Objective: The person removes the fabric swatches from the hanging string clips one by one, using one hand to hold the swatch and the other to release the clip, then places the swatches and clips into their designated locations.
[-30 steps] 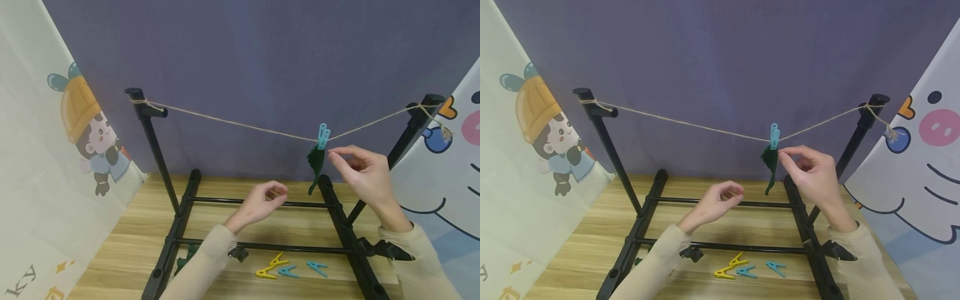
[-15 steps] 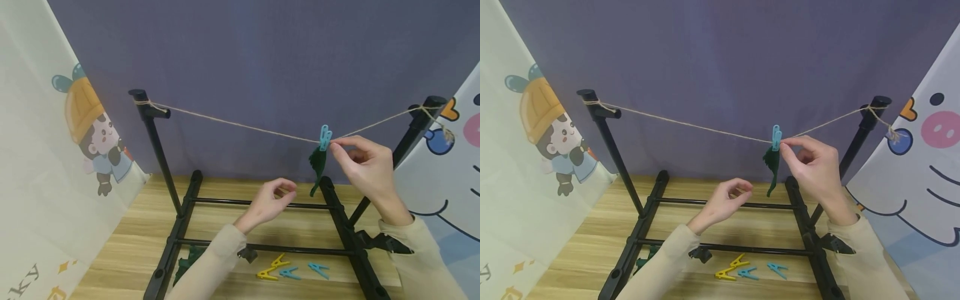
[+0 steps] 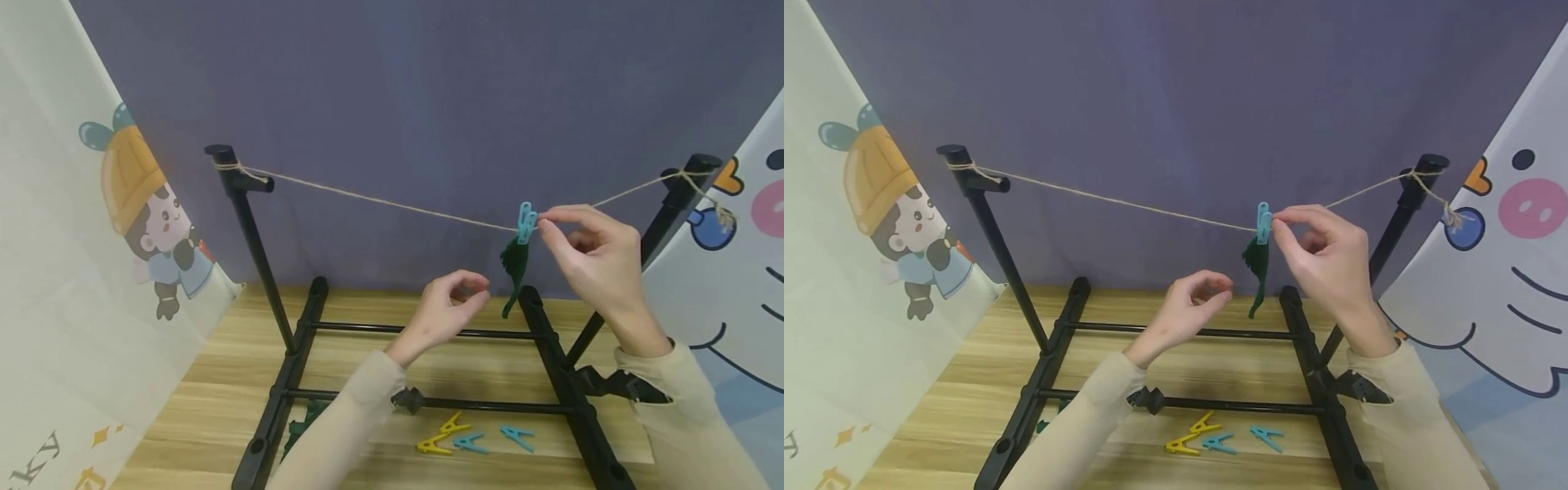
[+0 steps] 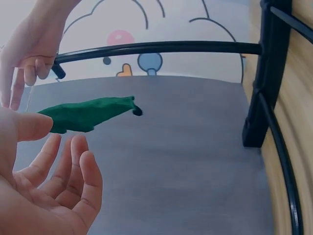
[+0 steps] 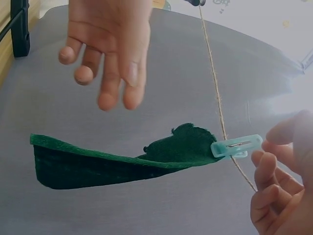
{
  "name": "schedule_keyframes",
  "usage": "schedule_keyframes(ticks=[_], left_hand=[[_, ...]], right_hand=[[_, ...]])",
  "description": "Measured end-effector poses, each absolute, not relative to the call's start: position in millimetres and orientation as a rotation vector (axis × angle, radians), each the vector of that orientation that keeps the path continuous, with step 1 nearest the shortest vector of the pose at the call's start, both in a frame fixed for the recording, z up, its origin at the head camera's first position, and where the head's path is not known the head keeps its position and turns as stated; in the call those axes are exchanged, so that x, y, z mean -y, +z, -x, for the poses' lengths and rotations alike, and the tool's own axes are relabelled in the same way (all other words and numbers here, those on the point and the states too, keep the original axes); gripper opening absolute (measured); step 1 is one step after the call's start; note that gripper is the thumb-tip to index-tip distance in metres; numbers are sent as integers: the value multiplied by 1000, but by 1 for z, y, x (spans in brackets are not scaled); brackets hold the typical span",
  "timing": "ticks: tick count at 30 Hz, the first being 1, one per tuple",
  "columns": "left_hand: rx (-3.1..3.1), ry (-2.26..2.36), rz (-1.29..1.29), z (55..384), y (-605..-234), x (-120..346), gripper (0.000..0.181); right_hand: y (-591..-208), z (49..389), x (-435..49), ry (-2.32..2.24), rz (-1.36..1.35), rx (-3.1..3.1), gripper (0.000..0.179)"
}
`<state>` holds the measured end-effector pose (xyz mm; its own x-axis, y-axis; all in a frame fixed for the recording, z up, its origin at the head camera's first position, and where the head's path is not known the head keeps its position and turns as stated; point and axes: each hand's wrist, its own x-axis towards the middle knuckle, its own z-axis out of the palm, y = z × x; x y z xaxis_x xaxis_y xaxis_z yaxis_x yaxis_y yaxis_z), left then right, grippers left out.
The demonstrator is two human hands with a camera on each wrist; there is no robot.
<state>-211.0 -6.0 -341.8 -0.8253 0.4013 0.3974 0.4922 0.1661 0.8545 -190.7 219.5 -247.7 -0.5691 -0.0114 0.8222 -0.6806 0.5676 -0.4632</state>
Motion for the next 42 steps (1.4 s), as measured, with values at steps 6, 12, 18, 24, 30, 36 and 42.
schedule_keyframes(ticks=[6, 12, 18, 24, 30, 36, 42], left_hand=[[2279, -1789, 882, 216, -329, 0, 32], [2287, -1781, 874, 218, -322, -2, 35], [2275, -1801, 881, 219, -317, -7, 39], [2273, -1809, 871, 222, -314, -10, 41], [2269, -1822, 867, 224, -312, -15, 39], [2262, -1870, 869, 224, -309, -21, 40], [2244, -1881, 867, 225, -308, -25, 38]], right_hand=[[-242, 190, -216, 1058, -538, 2015, 23], [-240, 189, -214, 1073, -507, 2091, 28], [-240, 190, -215, 1038, -497, 2129, 27], [-240, 190, -214, 1079, -489, 2126, 23], [-240, 189, -213, 1101, -494, 2137, 20], [-240, 190, -212, 1107, -491, 2134, 21], [-241, 191, -211, 1124, -487, 2125, 24]])
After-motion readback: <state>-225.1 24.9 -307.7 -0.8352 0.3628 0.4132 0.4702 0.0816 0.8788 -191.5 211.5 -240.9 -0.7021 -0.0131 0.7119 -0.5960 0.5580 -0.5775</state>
